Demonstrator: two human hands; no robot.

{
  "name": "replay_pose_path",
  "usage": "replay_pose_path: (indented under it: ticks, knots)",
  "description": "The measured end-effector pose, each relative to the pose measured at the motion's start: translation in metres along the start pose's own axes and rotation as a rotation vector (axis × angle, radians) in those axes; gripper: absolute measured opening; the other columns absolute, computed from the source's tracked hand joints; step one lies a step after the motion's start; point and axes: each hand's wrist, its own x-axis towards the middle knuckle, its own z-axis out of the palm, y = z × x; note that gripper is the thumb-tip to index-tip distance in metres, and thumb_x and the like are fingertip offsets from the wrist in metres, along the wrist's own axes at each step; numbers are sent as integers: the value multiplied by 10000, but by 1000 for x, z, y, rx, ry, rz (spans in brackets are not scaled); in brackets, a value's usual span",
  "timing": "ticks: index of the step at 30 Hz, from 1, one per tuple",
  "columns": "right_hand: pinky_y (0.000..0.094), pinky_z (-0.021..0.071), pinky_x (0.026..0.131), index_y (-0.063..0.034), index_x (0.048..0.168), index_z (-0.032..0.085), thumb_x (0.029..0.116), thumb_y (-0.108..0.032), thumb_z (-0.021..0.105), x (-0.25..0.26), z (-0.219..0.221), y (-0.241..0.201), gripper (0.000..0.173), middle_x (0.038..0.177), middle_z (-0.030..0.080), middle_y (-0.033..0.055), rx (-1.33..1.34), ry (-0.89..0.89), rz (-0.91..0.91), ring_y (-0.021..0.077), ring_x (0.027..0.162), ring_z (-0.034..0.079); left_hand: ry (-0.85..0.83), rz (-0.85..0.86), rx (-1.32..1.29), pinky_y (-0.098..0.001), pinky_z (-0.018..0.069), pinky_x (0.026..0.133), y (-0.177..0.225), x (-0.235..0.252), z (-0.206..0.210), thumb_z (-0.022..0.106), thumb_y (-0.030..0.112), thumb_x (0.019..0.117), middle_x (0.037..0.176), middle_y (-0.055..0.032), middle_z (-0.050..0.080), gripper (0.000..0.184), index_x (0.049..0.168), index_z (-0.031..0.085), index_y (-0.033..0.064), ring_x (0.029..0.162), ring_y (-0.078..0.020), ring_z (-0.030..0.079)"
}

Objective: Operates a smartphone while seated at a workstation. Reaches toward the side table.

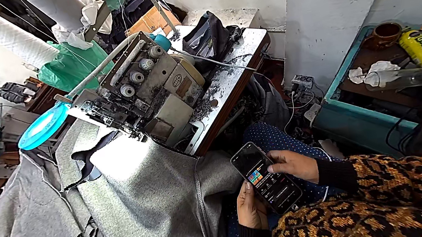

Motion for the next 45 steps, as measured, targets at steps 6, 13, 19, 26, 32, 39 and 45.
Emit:
replay_pose_path:
  ticks: [6, 13, 19, 26, 32, 39, 45]
  knots:
    - [352, 568, 867, -24, 1417, 388, 905, -75, 623, -33, -5, 11, 566, 1147, 652, 103, 78, -217, 176, 145, 998, 672, 13, -6, -4, -377, 626, 817, -1, 0, 0, 229, 113, 1115, 1061, -143, 731, 370, 1361, 452, -50, 911, -216, 749]
    - [337, 559, 861, -37, 1371, 473, 950, -143, 527, -30, -2, 13, 437, 1131, 642, 76, 100, -157, 139, 117, 990, 659, 22, -6, 9, -381, 627, 812, -1, 1, 0, 229, 117, 1114, 1042, -145, 734, 370, 1347, 464, -48, 899, -223, 749]
    - [335, 571, 869, -51, 1372, 514, 1038, -254, 413, -30, -1, 19, 404, 1139, 656, 51, 182, -108, 150, 107, 994, 673, 22, -10, 2, -386, 626, 816, -1, 2, -1, 223, 115, 1114, 1042, -150, 735, 375, 1351, 462, -50, 899, -229, 750]
    - [317, 578, 850, -49, 1337, 542, 1037, -225, 430, -30, 1, 19, 365, 1105, 671, 36, 199, -99, 151, 91, 968, 680, 25, -9, 1, -384, 624, 823, -2, 2, -2, 225, 122, 1116, 1050, -151, 735, 377, 1350, 467, -49, 907, -227, 750]
    - [307, 584, 835, -65, 1294, 563, 1032, -224, 435, -28, 1, 22, 332, 1065, 684, 15, 208, -99, 140, 83, 940, 689, 20, -3, 0, -380, 624, 825, -2, 1, -2, 226, 116, 1111, 1048, -149, 735, 373, 1340, 470, -49, 908, -223, 749]
    - [305, 577, 829, -72, 1235, 586, 1028, -219, 446, -29, 2, 20, 290, 1025, 685, 3, 203, -88, 131, 76, 923, 684, 16, -7, 5, -385, 627, 815, -1, 1, 0, 220, 116, 1112, 1049, -149, 732, 375, 1345, 460, -53, 906, -227, 749]
    - [304, 579, 825, -75, 1225, 588, 1029, -208, 449, -29, 2, 19, 275, 1018, 684, -1, 190, -86, 132, 73, 916, 684, 12, -3, 4, -390, 627, 817, 0, 0, 0, 220, 118, 1112, 1052, -150, 734, 376, 1348, 458, -52, 904, -228, 750]
